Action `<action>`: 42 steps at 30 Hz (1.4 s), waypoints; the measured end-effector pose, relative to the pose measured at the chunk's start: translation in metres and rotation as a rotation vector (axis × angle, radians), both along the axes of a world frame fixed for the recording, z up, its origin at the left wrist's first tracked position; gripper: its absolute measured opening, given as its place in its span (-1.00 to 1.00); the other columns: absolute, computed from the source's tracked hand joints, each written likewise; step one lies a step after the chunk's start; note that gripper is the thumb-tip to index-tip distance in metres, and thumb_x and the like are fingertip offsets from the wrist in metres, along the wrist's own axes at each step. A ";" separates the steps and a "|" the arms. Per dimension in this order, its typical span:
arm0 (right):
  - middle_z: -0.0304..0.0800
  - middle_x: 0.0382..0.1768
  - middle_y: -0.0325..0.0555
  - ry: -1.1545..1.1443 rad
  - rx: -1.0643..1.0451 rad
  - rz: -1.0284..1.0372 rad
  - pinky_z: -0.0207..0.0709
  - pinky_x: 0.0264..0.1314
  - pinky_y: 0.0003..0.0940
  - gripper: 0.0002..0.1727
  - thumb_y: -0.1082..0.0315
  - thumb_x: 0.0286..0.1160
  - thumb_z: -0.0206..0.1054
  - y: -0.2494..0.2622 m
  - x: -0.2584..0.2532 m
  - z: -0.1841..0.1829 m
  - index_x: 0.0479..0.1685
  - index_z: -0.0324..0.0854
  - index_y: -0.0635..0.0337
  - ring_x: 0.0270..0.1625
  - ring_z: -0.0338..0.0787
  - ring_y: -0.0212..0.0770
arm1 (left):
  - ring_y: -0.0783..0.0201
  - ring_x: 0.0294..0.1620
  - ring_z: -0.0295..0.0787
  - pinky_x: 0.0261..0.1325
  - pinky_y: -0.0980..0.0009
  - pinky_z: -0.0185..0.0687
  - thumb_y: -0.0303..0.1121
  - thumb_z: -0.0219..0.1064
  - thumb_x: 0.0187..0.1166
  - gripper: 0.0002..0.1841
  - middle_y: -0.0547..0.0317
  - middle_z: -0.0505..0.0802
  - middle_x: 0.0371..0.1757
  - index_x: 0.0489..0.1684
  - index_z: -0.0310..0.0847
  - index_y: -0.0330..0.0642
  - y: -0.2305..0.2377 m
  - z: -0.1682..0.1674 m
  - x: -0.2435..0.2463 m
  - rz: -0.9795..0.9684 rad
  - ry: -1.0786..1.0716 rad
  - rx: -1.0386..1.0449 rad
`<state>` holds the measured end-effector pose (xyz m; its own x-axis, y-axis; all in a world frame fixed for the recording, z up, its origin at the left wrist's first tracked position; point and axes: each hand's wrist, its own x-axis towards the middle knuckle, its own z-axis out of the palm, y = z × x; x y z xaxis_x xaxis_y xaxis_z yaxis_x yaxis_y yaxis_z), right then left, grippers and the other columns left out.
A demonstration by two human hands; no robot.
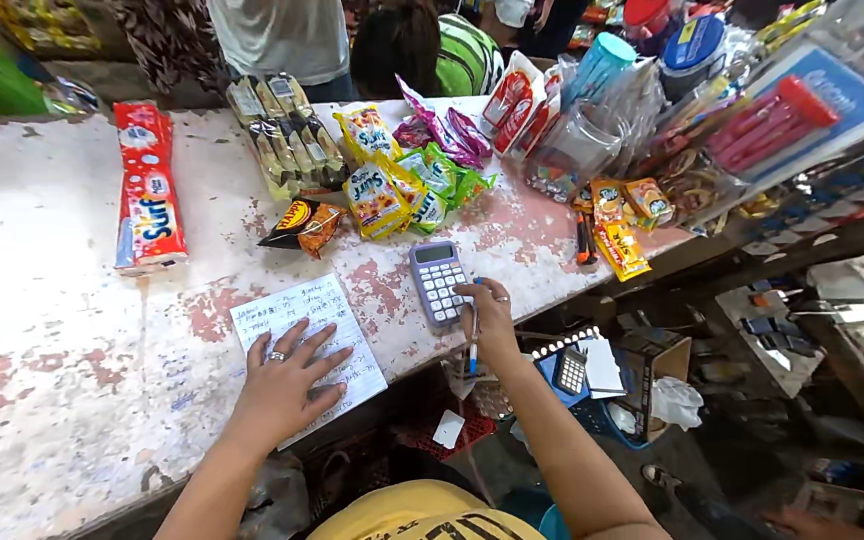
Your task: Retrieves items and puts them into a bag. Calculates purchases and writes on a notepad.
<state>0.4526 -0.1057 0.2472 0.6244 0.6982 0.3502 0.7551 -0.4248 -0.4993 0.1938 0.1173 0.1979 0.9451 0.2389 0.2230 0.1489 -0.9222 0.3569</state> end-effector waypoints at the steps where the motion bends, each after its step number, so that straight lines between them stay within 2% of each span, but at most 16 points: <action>1: 0.85 0.16 0.05 0.027 -0.033 -0.002 0.26 0.65 0.27 -0.70 0.53 0.52 0.25 0.001 0.006 0.002 0.14 0.76 0.24 0.48 0.60 0.26 | -0.20 0.80 0.23 0.63 -0.51 -0.14 0.39 -0.14 0.60 -0.39 0.29 0.56 0.71 0.46 0.65 0.56 0.000 0.000 0.000 0.001 -0.006 0.001; 6: 0.82 0.13 0.13 0.031 -0.021 -0.044 0.41 0.48 0.30 -0.72 0.53 0.52 0.20 0.011 0.030 0.008 0.10 0.74 0.28 0.38 0.65 0.30 | -0.18 0.81 0.22 0.65 -0.49 -0.15 0.39 -0.14 0.61 -0.40 0.30 0.56 0.70 0.46 0.64 0.59 0.000 -0.002 -0.002 0.007 -0.009 0.002; 10: 0.83 0.07 0.10 0.029 -0.020 0.000 0.32 0.53 0.33 -0.75 0.57 0.49 0.23 0.025 0.015 0.017 0.04 0.74 0.27 0.34 0.66 0.27 | -0.21 0.79 0.23 0.63 -0.51 -0.14 0.38 -0.12 0.61 -0.40 0.27 0.56 0.70 0.46 0.64 0.56 0.000 0.001 -0.001 0.003 -0.010 0.006; 13: 0.83 0.13 0.14 0.046 -0.116 0.024 0.32 0.58 0.30 -0.71 0.54 0.50 0.29 0.032 0.000 0.013 0.14 0.74 0.25 0.41 0.65 0.29 | -0.19 0.78 0.26 0.64 -0.51 -0.13 0.36 -0.08 0.63 -0.43 0.26 0.58 0.68 0.43 0.67 0.53 -0.001 0.001 -0.003 0.003 -0.013 -0.029; 16: 0.80 0.16 0.22 0.042 -0.034 -0.033 0.41 0.47 0.30 -0.73 0.55 0.50 0.25 0.018 0.000 0.017 0.11 0.74 0.33 0.37 0.65 0.34 | -0.12 0.74 0.34 0.68 -0.42 -0.09 0.19 -0.04 0.68 -0.50 0.18 0.70 0.55 0.15 0.81 0.27 0.002 0.000 -0.006 0.026 -0.131 -0.148; 18: 0.83 0.05 0.16 -0.033 0.021 -0.070 0.43 0.38 0.32 -0.75 0.53 0.45 0.24 -0.003 0.005 0.009 0.02 0.74 0.31 0.27 0.69 0.31 | -0.10 0.72 0.36 0.70 -0.34 -0.03 0.06 -0.08 0.72 -0.52 0.08 0.74 0.46 0.01 0.78 0.05 0.005 -0.002 -0.009 0.043 -0.216 -0.252; 20: 0.84 -0.02 0.13 0.000 0.004 -0.093 0.47 0.33 0.33 -0.78 0.50 0.47 0.26 -0.020 0.007 -0.001 0.00 0.73 0.31 0.20 0.72 0.28 | -0.11 0.68 0.40 0.70 -0.21 0.09 -0.05 -0.11 0.74 -0.52 -0.02 0.76 0.39 -0.01 0.73 -0.12 0.008 -0.006 -0.012 0.069 -0.302 -0.346; 22: 0.79 -0.15 0.19 0.092 0.079 -0.102 0.56 0.16 0.18 -0.78 0.49 0.50 0.25 -0.022 -0.005 -0.005 -0.01 0.68 0.43 0.02 0.74 0.19 | -0.12 0.66 0.41 0.70 -0.15 0.16 -0.09 -0.11 0.74 -0.52 -0.09 0.75 0.38 0.05 0.70 -0.19 0.010 -0.007 -0.013 0.092 -0.347 -0.401; 25: 0.79 -0.14 0.08 0.447 0.209 0.093 0.71 0.11 -0.24 -0.63 0.36 0.76 0.02 0.004 -0.047 -0.001 0.19 0.55 0.55 -0.07 0.81 -0.23 | -0.14 0.69 0.38 0.69 -0.24 0.09 0.06 -0.14 0.75 -0.45 -0.03 0.73 0.45 0.17 0.74 -0.07 0.009 -0.006 -0.012 0.097 -0.290 -0.341; 27: 0.84 -0.10 0.04 0.574 0.267 0.323 0.66 0.21 -0.34 -0.55 0.33 0.80 -0.04 0.033 -0.065 -0.003 0.07 0.69 0.56 -0.01 0.79 -0.33 | -0.19 0.70 0.36 0.65 -0.34 0.06 0.16 -0.18 0.75 -0.40 0.02 0.72 0.49 0.21 0.77 0.06 0.006 -0.005 -0.007 0.084 -0.234 -0.239; 28: 0.86 -0.17 -0.01 0.577 0.277 0.378 0.66 0.14 -0.39 -0.56 0.35 0.78 0.00 0.050 -0.069 -0.006 -0.08 0.76 0.51 -0.08 0.78 -0.38 | -0.20 0.70 0.37 0.63 -0.36 0.06 0.19 -0.19 0.74 -0.40 0.04 0.71 0.51 0.23 0.77 0.13 0.004 -0.004 -0.006 0.080 -0.214 -0.188; 30: 0.79 -0.36 -0.15 0.655 0.240 0.345 0.62 -0.08 -0.49 -0.65 0.35 0.75 0.11 0.080 -0.070 -0.007 -0.16 0.74 0.45 -0.28 0.71 -0.48 | -0.19 0.71 0.36 0.61 -0.37 0.05 0.22 -0.20 0.72 -0.41 0.10 0.69 0.55 0.30 0.75 0.27 0.002 -0.004 -0.004 0.069 -0.189 -0.114; 32: 0.70 -0.47 -0.15 0.740 0.184 0.262 0.65 -0.21 -0.44 -0.73 0.31 0.73 0.24 0.101 -0.064 -0.004 -0.16 0.63 0.41 -0.42 0.69 -0.42 | -0.20 0.72 0.34 0.61 -0.41 0.02 0.23 -0.19 0.72 -0.42 0.15 0.66 0.60 0.39 0.70 0.35 0.000 -0.002 -0.004 0.047 -0.164 -0.073; 35: 0.62 -0.60 -0.18 0.728 0.137 0.191 0.62 -0.38 -0.43 -0.69 0.26 0.61 0.43 0.111 -0.061 -0.006 -0.38 0.61 0.35 -0.57 0.62 -0.40 | -0.22 0.74 0.33 0.57 -0.49 0.03 0.22 -0.17 0.72 -0.45 0.25 0.65 0.63 0.42 0.68 0.44 -0.003 0.000 -0.003 0.020 -0.125 -0.027; 39: 0.58 -0.66 -0.25 0.684 0.236 0.210 0.56 -0.45 -0.51 -0.72 0.40 0.52 0.46 0.110 -0.065 -0.019 -0.52 0.55 0.30 -0.62 0.56 -0.46 | -0.18 0.82 0.19 0.61 -0.54 -0.12 0.18 -0.12 0.69 -0.48 0.36 0.60 0.67 0.45 0.66 0.48 -0.003 0.003 -0.005 0.005 -0.020 -0.042; 42: 0.61 -0.69 -0.28 0.663 0.239 0.195 0.55 -0.48 -0.53 -0.73 0.42 0.51 0.45 0.109 -0.067 -0.018 -0.56 0.56 0.27 -0.64 0.58 -0.50 | -0.14 0.83 0.17 0.62 -0.52 -0.13 0.18 -0.12 0.70 -0.49 0.39 0.59 0.67 0.46 0.65 0.50 -0.003 0.003 -0.004 0.006 -0.005 -0.045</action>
